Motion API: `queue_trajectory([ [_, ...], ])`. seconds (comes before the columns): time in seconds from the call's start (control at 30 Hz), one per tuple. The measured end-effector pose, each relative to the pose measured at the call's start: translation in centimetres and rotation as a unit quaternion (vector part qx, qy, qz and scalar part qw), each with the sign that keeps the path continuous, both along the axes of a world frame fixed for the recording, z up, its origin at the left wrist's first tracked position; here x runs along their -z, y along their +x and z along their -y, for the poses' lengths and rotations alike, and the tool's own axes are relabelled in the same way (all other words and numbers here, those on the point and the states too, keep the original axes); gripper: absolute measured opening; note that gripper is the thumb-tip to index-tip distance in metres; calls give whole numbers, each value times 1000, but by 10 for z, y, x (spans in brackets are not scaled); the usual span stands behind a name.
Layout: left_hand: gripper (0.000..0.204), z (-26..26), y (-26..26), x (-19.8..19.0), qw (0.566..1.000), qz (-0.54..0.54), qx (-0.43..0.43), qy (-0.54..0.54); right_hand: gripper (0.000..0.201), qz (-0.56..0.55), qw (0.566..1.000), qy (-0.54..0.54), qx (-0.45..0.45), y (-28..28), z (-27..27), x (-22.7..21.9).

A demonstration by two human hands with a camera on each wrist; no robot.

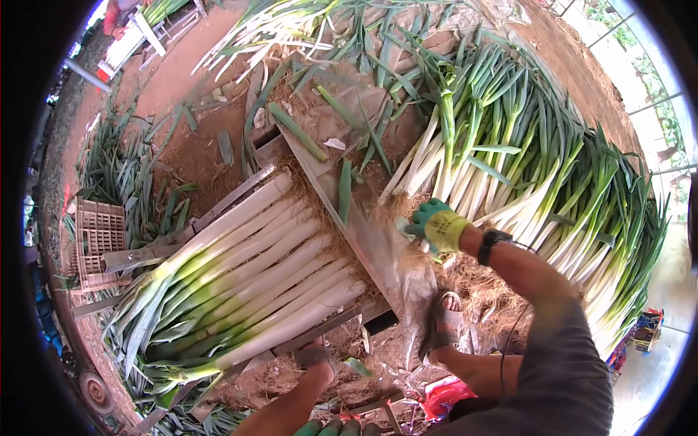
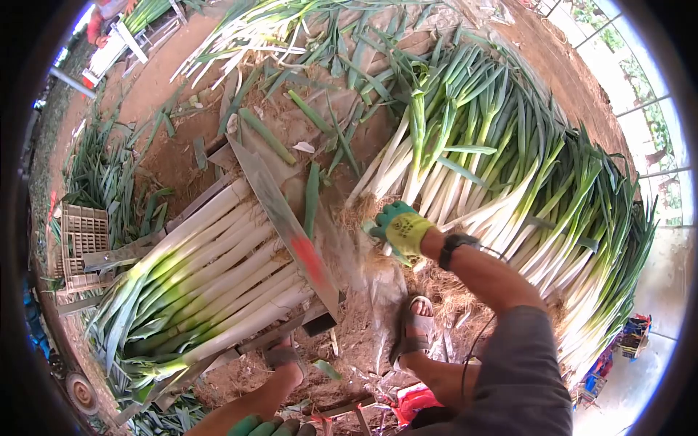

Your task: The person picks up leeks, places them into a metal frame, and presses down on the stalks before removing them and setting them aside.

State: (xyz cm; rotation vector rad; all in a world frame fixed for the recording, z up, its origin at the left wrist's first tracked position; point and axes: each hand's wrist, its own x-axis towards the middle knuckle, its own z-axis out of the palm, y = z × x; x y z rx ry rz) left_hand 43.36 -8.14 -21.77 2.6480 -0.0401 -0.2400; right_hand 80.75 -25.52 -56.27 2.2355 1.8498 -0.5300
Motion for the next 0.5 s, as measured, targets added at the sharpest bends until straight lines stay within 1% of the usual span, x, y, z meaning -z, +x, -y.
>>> queue_trajectory([
  [0.03,38,-1,0,0,1000,3,-1,-1,22,16,996,-80,-19,8,-6,-34],
  [0.07,38,-2,0,0,1000,6,-2,-2,29,18,995,-96,-3,14,-7,-62],
  [0.13,39,-4,0,-1,1000,4,-5,-3,33,23,999,-38,17,43,-1,-91],
  [0.17,39,-5,1,-1,1000,3,-6,-3,35,48,994,93,10,67,12,-85],
  [0.2,39,-6,1,-1,1000,7,-7,1,38,71,972,223,2,88,19,-77],
  [0.23,40,-7,1,0,1000,10,-7,3,46,69,971,227,29,98,14,-88],
  [0.33,41,-8,1,1,1000,2,-4,3,52,32,982,158,97,93,-13,-89],
  [0.37,41,-9,5,0,1000,-5,-2,2,54,32,993,47,106,83,-29,-76],
  [0.4,41,-10,6,1,1000,-9,0,3,53,56,997,-7,60,67,-38,-64],
  [0.47,41,-12,8,2,1000,-19,1,6,42,54,983,-171,49,49,-57,-30],
  [0.5,42,-13,8,3,1000,-21,-1,9,34,54,986,-152,47,44,-55,-21],
])
